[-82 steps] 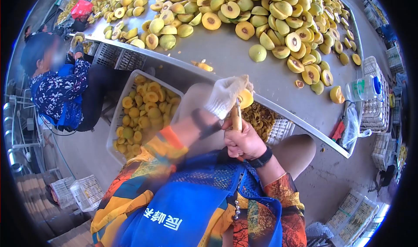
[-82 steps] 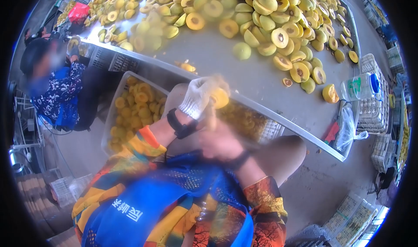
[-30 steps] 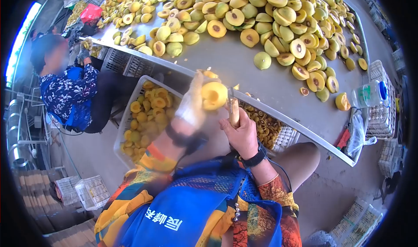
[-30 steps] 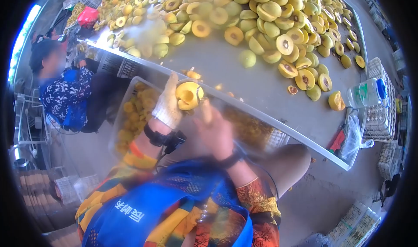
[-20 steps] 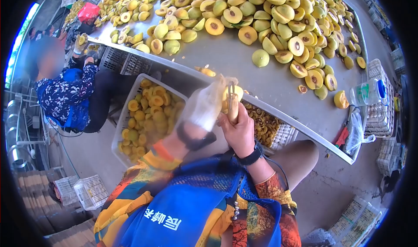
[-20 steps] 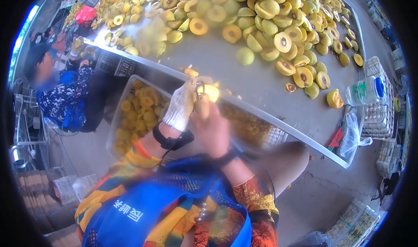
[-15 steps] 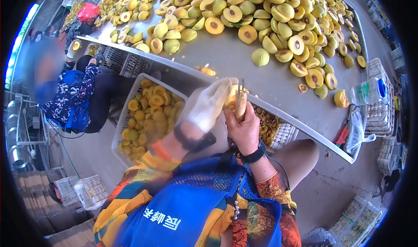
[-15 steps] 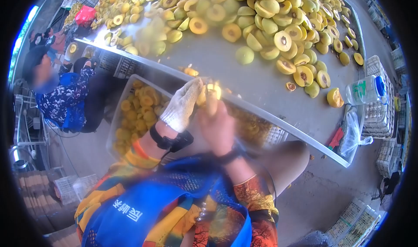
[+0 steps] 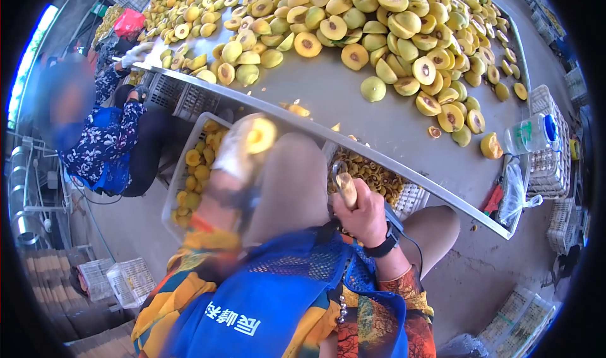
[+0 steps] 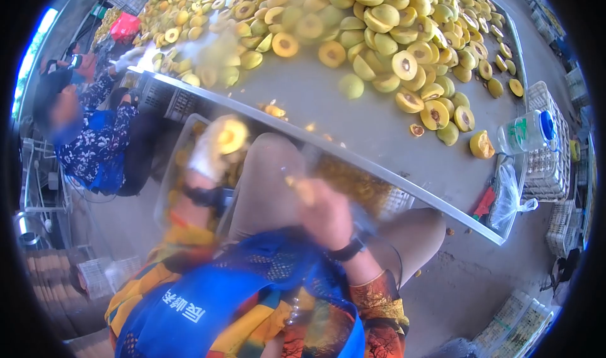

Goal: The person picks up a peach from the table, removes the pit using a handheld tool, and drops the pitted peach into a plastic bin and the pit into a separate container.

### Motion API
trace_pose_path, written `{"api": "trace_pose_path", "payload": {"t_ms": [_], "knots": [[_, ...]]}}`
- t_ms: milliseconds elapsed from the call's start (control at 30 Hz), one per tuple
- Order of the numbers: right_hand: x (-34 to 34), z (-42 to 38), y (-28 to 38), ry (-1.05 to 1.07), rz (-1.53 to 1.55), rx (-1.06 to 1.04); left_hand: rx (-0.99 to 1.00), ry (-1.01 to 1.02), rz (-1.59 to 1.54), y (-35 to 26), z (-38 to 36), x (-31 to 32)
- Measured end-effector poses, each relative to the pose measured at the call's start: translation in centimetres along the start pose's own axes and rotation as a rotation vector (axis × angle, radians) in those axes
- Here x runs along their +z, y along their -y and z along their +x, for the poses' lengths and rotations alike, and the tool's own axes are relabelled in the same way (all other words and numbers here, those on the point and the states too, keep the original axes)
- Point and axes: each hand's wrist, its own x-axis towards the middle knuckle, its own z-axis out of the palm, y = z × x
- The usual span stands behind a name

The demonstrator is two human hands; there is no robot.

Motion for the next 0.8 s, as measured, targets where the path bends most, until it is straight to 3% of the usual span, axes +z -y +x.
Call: {"api": "trace_pose_path", "payload": {"t_ms": [33,67,133,200,267,333,400,467,533,667,700,800], "knots": [[-0.2,-0.4,-2.3,0.098,-0.157,0.148,-0.066,-0.099,0.047,-0.6,-0.2,-1.7],[-0.7,-0.7,-3.5,0.13,-0.265,0.165,-0.135,-0.194,0.086,-1.2,-0.4,-3.3],[-1.4,-1.6,-5.0,0.202,-0.481,0.217,0.231,-0.321,1.033,0.7,0.5,-6.3],[-1.1,-1.9,-6.2,0.208,-0.463,0.336,0.453,-0.288,1.052,-1.0,1.5,-5.0],[0.2,-2.4,-7.2,0.099,-0.397,0.337,0.425,-0.156,0.931,-3.3,3.1,-0.7],[0.6,-2.2,-6.9,0.043,-0.312,0.252,0.769,-0.051,1.002,-4.5,5.6,4.9],[0.9,-2.4,-6.8,-0.034,-0.266,0.152,0.736,0.194,1.089,-6.8,7.0,10.9],[0.5,-2.7,-6.0,-0.063,-0.288,0.2,0.772,0.307,1.158,-6.3,9.5,16.4],[-0.1,-3.5,-5.9,-0.125,-0.308,0.21,0.684,0.443,1.347,-4.2,12.2,20.8],[-2.0,-4.5,-4.9,-0.185,-0.207,0.267,0.662,0.309,1.286,-2.4,12.9,23.1],[-2.4,-4.7,-4.8,-0.169,-0.205,0.37,0.813,0.397,1.272,-2.6,13.3,22.3],[-3.4,-3.6,-4.3,-0.283,-0.077,0.542,0.013,0.703,0.421,-7.4,8.8,19.0]]}}
